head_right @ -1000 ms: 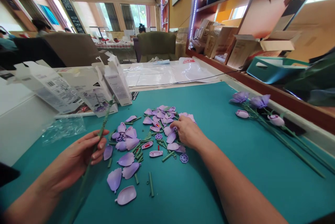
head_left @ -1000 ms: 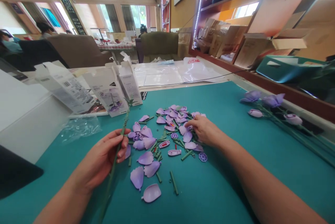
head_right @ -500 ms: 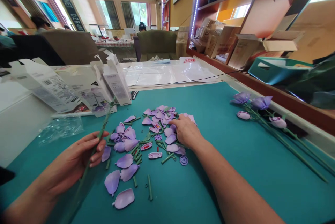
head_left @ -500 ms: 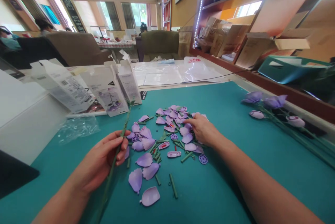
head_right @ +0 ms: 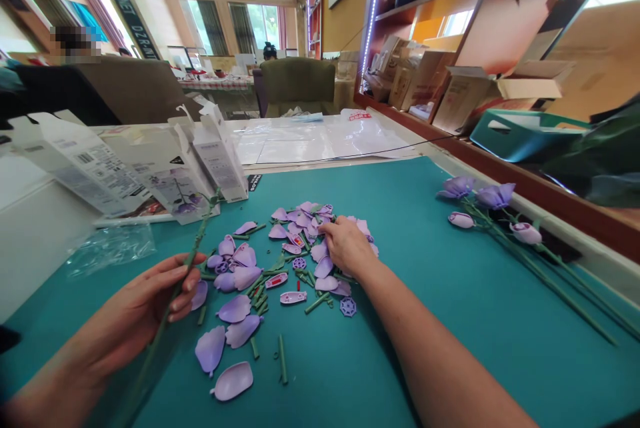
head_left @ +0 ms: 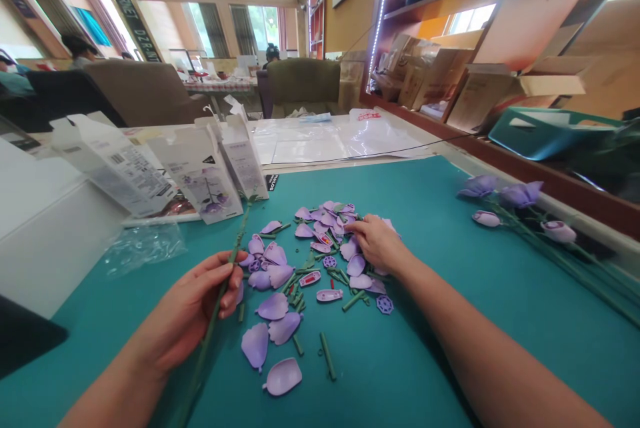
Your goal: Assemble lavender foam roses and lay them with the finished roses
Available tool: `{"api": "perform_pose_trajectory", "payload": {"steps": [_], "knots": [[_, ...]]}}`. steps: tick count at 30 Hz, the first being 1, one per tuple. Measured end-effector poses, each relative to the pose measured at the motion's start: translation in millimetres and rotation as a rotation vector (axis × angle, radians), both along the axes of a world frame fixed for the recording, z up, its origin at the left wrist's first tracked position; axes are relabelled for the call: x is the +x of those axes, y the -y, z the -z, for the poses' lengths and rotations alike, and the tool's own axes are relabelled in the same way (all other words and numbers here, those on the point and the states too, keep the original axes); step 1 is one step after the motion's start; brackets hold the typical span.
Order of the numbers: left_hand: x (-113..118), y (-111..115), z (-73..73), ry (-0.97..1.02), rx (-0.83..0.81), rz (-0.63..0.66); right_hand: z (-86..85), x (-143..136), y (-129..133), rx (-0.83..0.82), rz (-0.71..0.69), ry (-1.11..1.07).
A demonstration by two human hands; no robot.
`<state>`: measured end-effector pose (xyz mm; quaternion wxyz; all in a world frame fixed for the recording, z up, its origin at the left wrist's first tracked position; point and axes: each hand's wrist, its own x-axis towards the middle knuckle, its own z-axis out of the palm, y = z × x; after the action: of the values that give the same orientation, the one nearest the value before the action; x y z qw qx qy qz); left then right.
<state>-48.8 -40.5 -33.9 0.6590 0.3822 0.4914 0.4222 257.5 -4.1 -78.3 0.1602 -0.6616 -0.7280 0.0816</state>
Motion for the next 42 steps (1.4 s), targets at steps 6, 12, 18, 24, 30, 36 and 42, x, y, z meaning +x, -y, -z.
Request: {"api": "perform_pose_trajectory", "payload": {"steps": [6,12,18,24,30,36,42], "knots": [[-1,1,-3.6,0.006,0.022,-0.015,-8.0,5,-9,-0.044,0.008,0.007],[-3,1,-6.0,0.013,0.017,-0.018,-12.4,-2,-22,-0.080,-0.088,0.034],[-4,-1,-4.7,0.027,0.001,-0.046,-13.8,12,-34,-0.093,-0.065,0.076],[-5,-3,-1.5,0.015,-0.020,-0.040,-17.0,16,-29,-0.106,-0.109,-0.019],[-3,-2,-5.5,0.002,-0.032,-0.041,-11.6,12,-28,-0.109,-0.080,0.021],[-1,-2,-6.7,-0.012,-0.036,-0.041,-17.5,-4,-22,-0.060,-0.249,-0.012],[-2,-1,-7.1,-0.009,-0.030,-0.048,-12.2,-5,-23,-0.043,-0.281,0.075]]}}
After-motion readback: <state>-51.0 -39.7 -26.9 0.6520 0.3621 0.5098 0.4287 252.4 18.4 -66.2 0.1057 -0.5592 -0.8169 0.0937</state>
